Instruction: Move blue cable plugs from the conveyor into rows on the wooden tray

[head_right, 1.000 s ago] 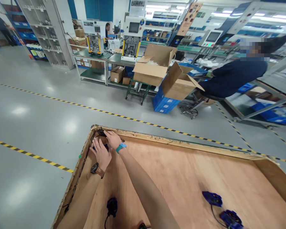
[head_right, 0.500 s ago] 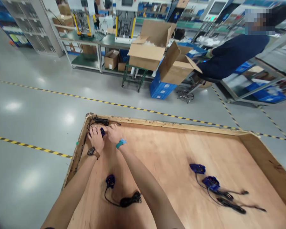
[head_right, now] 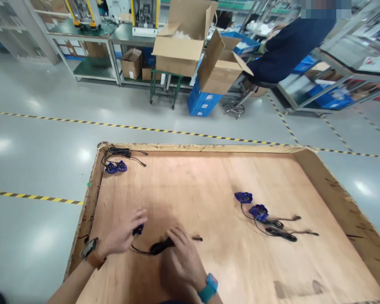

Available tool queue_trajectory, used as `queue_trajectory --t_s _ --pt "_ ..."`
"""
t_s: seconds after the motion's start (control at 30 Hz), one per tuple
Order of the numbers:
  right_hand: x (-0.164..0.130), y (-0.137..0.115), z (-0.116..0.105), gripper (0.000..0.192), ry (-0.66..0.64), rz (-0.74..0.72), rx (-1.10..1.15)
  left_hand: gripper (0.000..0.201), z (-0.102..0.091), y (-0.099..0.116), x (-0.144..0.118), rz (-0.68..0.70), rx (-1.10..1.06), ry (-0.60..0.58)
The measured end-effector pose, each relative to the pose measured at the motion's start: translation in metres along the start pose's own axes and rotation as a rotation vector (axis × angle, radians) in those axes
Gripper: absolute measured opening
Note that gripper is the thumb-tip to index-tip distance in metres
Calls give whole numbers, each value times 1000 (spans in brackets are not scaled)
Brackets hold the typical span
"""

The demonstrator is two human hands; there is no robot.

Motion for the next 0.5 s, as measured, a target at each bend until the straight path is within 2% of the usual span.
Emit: queue_trajectory --t_s 0.03,0.1,0.2,0.27,0.37,0.43,0.5 --pt "-3 -2 6 64 -61 -42 -38 77 8 4 -8 18 31 -66" --pt "-1 2 16 69 -121 -101 -104 81 19 7 -19 1 141 -123" --pt "23 25 19 67 -73 -88 -122 78 25 4 -22 -62 343 -136" --pt "52 43 8 58 -21 -46 -73 66 26 2 -17 -134 422 -101" --pt "118 57 -24 42 77 -23 47 41 22 -1 4 -334 366 52" --pt "177 53 -48 37 161 -40 110 40 10 -3 28 -513 272 198" --pt "242 41 -68 33 195 -70 126 45 -12 -7 59 -712 198 346"
Point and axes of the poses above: each hand's wrist, its own x-axis towards the middle knuckle, its own z-axis out of the palm, y = z × x, the point moved 1 cm from there along x, towards the middle knuckle, and after that the axes turned 9 degrees about -y, right-handed, at the moved point
